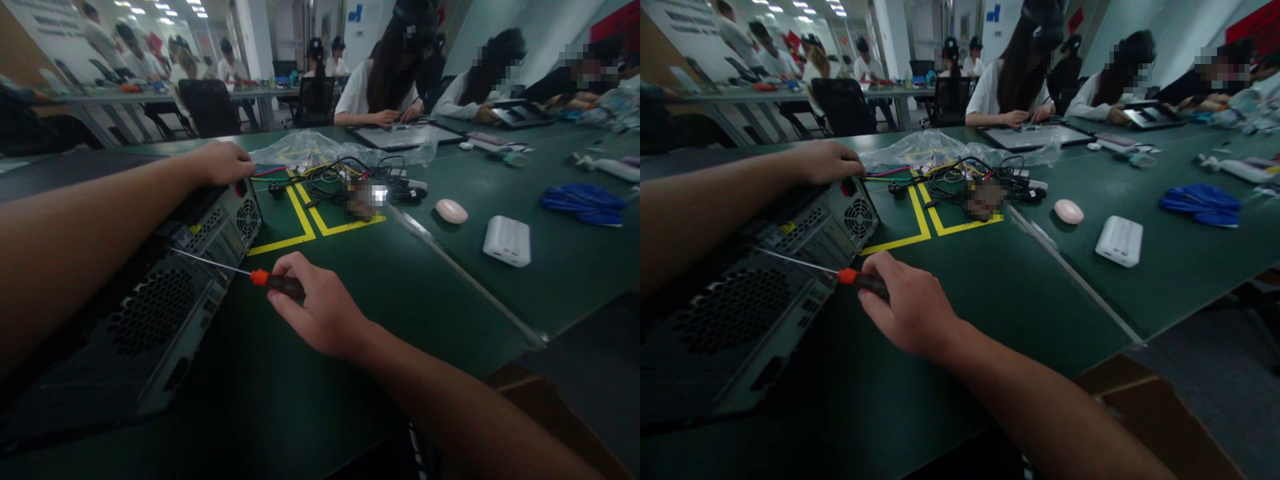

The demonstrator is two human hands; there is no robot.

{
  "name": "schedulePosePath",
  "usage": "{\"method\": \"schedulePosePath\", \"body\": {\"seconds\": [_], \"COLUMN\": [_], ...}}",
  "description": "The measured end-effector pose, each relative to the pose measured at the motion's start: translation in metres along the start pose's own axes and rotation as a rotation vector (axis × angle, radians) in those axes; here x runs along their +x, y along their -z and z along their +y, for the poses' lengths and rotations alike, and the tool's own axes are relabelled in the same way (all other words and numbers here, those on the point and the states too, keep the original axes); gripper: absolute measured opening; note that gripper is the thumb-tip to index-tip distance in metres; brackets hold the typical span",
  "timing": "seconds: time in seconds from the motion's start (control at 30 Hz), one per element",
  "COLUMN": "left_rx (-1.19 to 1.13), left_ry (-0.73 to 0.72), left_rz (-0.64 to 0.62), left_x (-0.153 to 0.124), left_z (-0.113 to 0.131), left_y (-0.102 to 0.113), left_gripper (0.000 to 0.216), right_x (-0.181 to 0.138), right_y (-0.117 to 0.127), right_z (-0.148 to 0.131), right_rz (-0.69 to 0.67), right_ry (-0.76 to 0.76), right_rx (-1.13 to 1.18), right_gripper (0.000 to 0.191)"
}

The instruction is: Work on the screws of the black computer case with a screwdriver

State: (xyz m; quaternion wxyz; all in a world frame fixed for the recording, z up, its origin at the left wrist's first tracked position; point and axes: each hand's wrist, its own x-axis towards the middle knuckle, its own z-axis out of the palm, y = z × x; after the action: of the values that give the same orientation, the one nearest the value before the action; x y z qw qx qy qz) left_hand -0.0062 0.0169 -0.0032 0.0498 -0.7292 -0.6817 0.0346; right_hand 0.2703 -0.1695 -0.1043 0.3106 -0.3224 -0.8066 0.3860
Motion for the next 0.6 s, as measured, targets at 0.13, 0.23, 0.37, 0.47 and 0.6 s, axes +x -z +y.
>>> {"method": "schedulePosePath", "body": {"seconds": [0.13, 0.23, 0.37, 0.47, 0.6], "left_rx": [-0.013, -0.009, -0.035, -0.048, -0.028], "left_ry": [-0.014, -0.018, 0.009, 0.014, 0.026], "left_rz": [-0.02, -0.025, -0.007, 0.016, -0.002], "left_x": [-0.0046, -0.0038, 0.0007, 0.002, -0.0004], "left_z": [0.0048, 0.0047, 0.0018, 0.002, 0.0044], "left_y": [0.0043, 0.0047, 0.001, -0.0012, 0.0008], "left_gripper": [0.074, 0.075, 0.07, 0.068, 0.07], "right_x": [0.0009, 0.0009, 0.0004, 0.0008, 0.0022], "right_y": [0.0013, 0.0012, 0.0007, 0.0006, 0.0005], "right_z": [-0.0001, 0.0, -0.0005, -0.0007, -0.0009], "right_rz": [-0.011, -0.011, -0.004, 0.02, 0.051], "right_ry": [-0.007, -0.017, -0.024, -0.006, 0.004], "right_rx": [-0.012, -0.018, -0.011, -0.014, -0.034], "right_gripper": [0.016, 0.017, 0.019, 0.019, 0.021]}}
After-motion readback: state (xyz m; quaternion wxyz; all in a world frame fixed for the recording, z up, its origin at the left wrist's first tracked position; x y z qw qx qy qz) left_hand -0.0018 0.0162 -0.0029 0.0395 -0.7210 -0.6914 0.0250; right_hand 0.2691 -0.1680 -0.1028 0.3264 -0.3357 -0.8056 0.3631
